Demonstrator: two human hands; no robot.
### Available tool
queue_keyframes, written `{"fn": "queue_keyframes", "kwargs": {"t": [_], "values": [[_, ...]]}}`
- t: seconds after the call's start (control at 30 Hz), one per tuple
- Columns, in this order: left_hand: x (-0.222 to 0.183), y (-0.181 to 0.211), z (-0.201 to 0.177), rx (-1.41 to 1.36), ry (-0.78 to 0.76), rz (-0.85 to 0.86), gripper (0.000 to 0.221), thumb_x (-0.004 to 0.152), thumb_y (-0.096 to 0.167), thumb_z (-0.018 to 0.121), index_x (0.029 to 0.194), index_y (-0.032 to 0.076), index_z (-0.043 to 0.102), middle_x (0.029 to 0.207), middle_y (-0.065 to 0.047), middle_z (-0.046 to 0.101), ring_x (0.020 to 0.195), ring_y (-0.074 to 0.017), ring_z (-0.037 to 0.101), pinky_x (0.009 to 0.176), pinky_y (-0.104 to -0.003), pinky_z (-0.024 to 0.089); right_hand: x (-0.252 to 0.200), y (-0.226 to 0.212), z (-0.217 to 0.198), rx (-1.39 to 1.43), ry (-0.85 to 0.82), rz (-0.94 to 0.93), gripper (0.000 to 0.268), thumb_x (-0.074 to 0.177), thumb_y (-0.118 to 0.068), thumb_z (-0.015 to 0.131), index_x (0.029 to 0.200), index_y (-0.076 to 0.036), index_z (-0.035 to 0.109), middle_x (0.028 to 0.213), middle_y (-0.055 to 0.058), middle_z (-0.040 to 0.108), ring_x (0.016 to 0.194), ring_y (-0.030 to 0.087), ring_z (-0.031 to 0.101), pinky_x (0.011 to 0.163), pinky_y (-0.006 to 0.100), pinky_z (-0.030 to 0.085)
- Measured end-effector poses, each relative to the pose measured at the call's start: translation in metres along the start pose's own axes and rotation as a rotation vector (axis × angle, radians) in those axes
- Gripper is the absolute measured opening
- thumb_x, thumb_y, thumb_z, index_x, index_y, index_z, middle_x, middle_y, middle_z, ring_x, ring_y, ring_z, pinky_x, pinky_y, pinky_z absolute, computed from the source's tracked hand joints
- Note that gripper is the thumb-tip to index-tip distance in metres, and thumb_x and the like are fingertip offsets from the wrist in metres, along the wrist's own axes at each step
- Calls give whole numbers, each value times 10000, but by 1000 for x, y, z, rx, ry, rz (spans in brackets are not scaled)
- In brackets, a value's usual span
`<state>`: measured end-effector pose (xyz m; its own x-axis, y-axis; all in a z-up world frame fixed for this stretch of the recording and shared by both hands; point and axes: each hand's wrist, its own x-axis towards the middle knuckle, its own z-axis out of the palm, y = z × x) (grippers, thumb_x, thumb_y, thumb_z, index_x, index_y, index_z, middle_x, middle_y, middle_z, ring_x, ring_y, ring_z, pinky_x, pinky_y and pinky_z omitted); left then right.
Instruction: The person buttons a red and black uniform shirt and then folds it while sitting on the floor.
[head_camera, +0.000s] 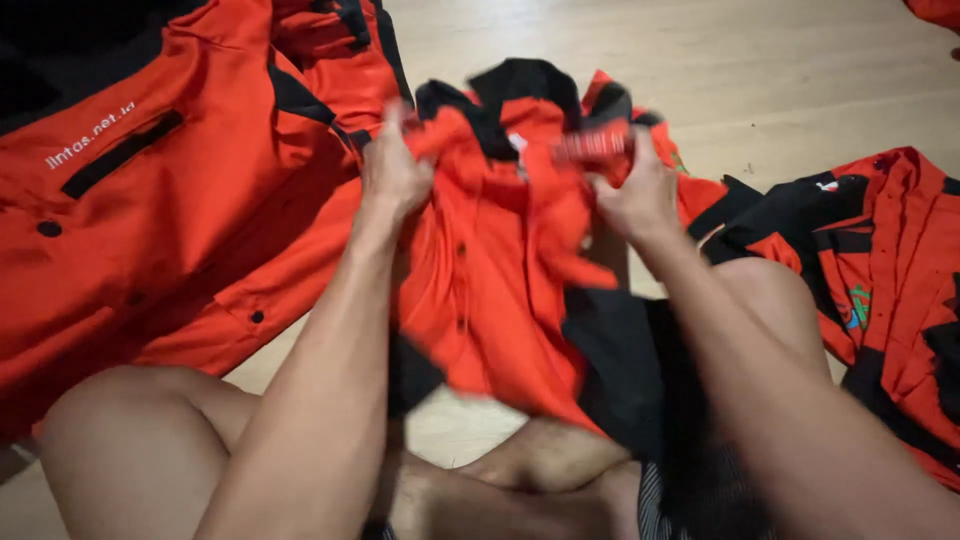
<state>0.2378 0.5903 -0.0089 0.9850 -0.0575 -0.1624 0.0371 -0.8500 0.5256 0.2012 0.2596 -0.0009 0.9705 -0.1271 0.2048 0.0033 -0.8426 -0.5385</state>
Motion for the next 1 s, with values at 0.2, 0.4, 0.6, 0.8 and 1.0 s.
{"fn": "queue_keyframes", "kwargs": {"t": [0.2, 0.4, 0.6, 0.8, 1.0], "values": [[-39, 4, 1, -166, 324, -150, 859, 925, 461, 773, 1576, 145, 310, 1563, -272, 347, 1408, -491, 461, 1167, -576, 401, -24, -31, -23, 12, -286, 173, 945, 900, -438, 757, 1631, -299, 174, 1372, 368, 570, 1363, 483, 507, 1145, 556, 411], [-136, 6, 23, -43, -19, -548, 982, 886, 600, 673, 1622, 162, 191, 1618, -164, 289, 1519, -404, 231, 1191, -645, 287, -100, -48, -8, -12, -583, 354, 943, 761, -675, 782, 1459, -141, 437, 1376, 268, 617, 1346, 400, 567, 1118, 517, 469], [-175, -29, 35, 16, -39, -613, 965, 822, 571, 803, 1478, -26, 425, 1481, -241, 476, 1451, -430, 359, 1195, -589, 268, -138, -13, 40, -108, -456, 207, 622, 961, -438, 655, 1423, -87, 432, 1156, 271, 692, 1161, 454, 680, 962, 531, 572], [-225, 17, -48, -728, -119, -402, 470, 970, 371, 702, 1334, 78, 655, 976, -215, 671, 682, -332, 693, 566, -440, 631, -130, -49, -63, 266, -396, 298, 610, 901, -602, 689, 1329, -168, 711, 1160, 205, 755, 1209, 394, 663, 1034, 510, 506], [-264, 37, -103, 1, -507, -584, 621, 756, 371, 937, 1118, -101, 759, 973, -303, 755, 695, -335, 662, 482, -376, 457, -173, -136, -199, -501, -747, 369, 864, 730, -604, 823, 1444, -160, 623, 1439, 224, 663, 1397, 392, 571, 1183, 490, 444]]}}
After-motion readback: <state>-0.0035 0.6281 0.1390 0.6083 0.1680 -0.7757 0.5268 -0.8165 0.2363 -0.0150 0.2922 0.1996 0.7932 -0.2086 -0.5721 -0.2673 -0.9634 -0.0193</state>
